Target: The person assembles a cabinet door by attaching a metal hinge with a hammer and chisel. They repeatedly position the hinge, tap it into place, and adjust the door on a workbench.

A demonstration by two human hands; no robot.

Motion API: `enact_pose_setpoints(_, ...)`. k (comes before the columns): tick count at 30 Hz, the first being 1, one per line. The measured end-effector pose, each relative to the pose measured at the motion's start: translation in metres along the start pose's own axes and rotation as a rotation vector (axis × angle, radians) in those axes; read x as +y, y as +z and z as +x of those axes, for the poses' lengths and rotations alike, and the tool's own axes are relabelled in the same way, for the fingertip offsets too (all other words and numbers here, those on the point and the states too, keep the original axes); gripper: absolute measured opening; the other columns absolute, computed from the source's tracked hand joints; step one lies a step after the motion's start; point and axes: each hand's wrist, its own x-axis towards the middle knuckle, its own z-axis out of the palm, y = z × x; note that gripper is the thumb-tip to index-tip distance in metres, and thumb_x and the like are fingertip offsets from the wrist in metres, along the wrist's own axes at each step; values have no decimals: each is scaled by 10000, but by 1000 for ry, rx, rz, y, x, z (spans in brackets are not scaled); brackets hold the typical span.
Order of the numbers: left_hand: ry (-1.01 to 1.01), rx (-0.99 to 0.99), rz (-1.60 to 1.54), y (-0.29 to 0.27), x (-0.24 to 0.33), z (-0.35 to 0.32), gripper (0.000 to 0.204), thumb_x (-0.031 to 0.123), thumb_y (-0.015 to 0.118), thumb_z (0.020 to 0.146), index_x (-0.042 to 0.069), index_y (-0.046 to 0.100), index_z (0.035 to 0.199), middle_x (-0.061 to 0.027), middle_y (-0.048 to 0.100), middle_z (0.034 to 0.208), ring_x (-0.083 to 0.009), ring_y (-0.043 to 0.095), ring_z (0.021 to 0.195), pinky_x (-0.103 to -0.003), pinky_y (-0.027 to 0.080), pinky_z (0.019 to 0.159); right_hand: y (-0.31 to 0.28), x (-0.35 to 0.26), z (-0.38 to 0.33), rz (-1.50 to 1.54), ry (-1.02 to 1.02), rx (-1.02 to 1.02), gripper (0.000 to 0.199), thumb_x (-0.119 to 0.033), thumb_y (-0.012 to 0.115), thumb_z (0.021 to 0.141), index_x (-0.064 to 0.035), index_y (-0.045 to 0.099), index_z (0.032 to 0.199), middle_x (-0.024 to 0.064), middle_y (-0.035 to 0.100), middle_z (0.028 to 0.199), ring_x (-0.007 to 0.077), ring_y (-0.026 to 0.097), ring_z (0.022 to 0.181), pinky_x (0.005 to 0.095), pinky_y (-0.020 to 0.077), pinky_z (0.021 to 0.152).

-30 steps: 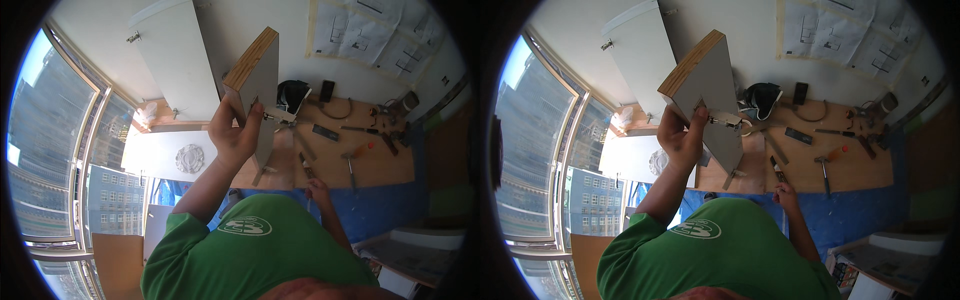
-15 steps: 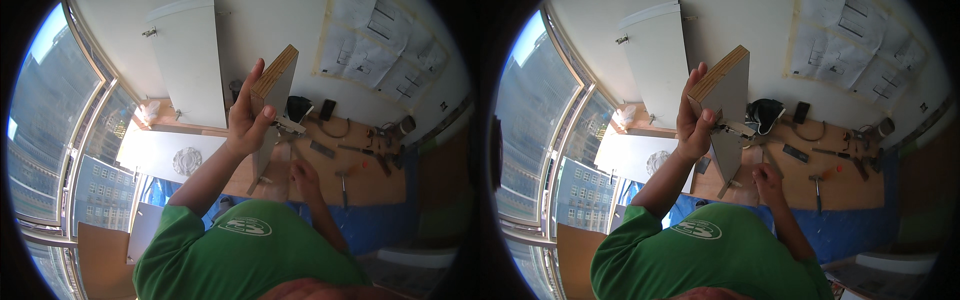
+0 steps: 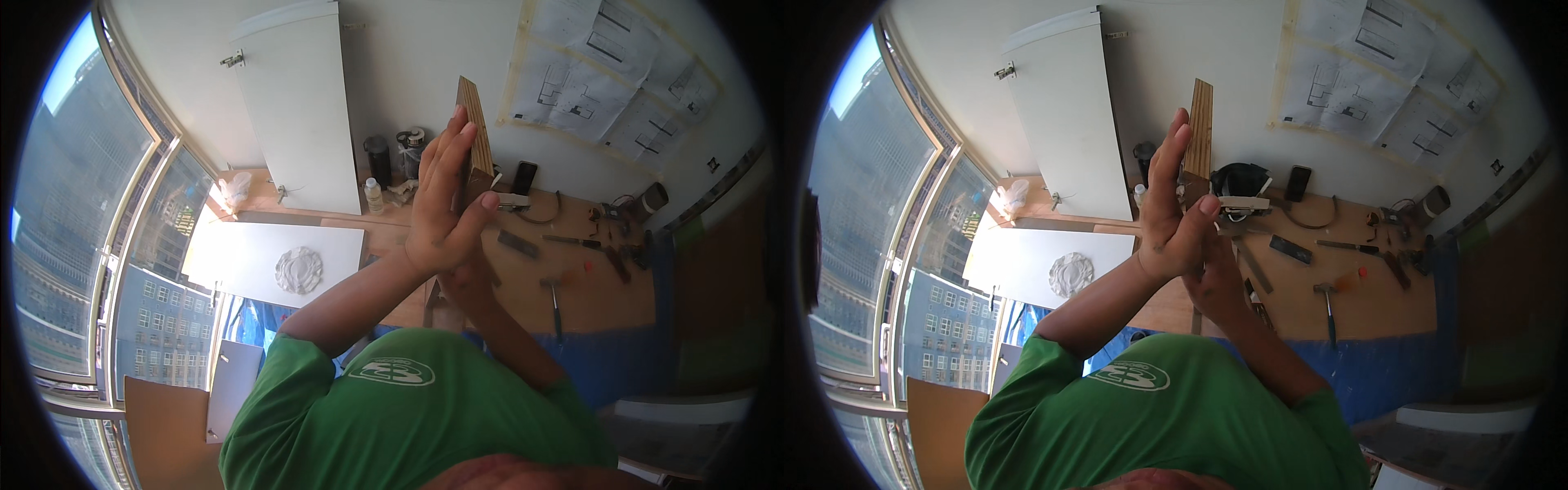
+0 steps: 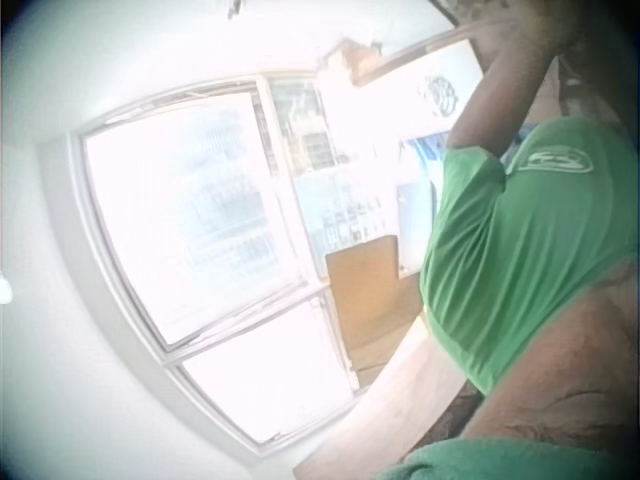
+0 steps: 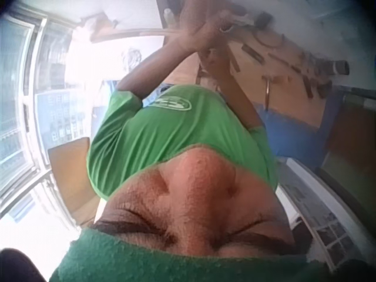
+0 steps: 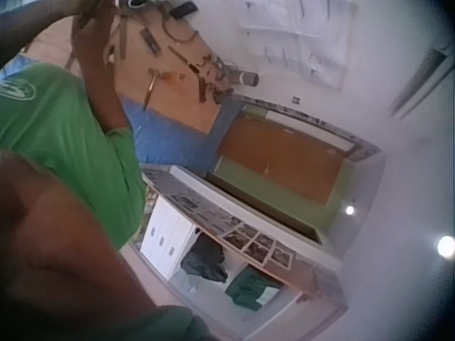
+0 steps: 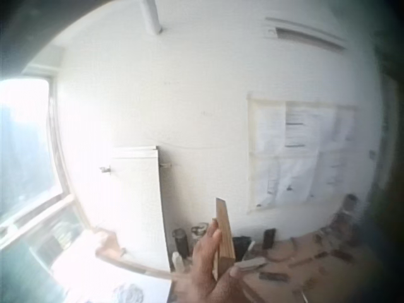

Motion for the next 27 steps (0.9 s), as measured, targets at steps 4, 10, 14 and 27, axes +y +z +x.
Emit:
enact_pose_setpoints(4,6,13,-127,-8,-5,4,736,41,556,734,-9,448,1460,-235,362,1566,-410,323,1455,-482,250,1190,3,-7,-3,-37,94,-47,735,-192,672,879,20,314,1486,255,510,1239,421,556,1101,469,512,881)
enact_pose_setpoints(10,-42,15,-63,-19,4,12,639,31,521,706,-31,577,1340,-224,510,1460,-382,420,1416,-468,321,1167,1,-16,-1,-74,159,-46,727,-224,649,900,59,304,1474,293,495,1246,447,559,1114,484,518,908)
enact_pose_setpoints(14,5,35,11,-21,7,13,572,15,521,736,-37,606,1299,-224,571,1394,-383,486,1367,-458,370,1139,3,-16,-3,-86,164,-53,718,-213,646,903,68,306,1470,298,489,1271,454,546,1145,476,515,931)
enact_pose_setpoints(27,-37,95,-76,-23,2,4,424,82,502,971,-38,536,1376,-216,553,1415,-338,528,1334,-403,407,1108,1,-23,-4,-105,197,-71,730,-200,644,904,74,289,1480,290,488,1291,442,541,1167,465,512,941)
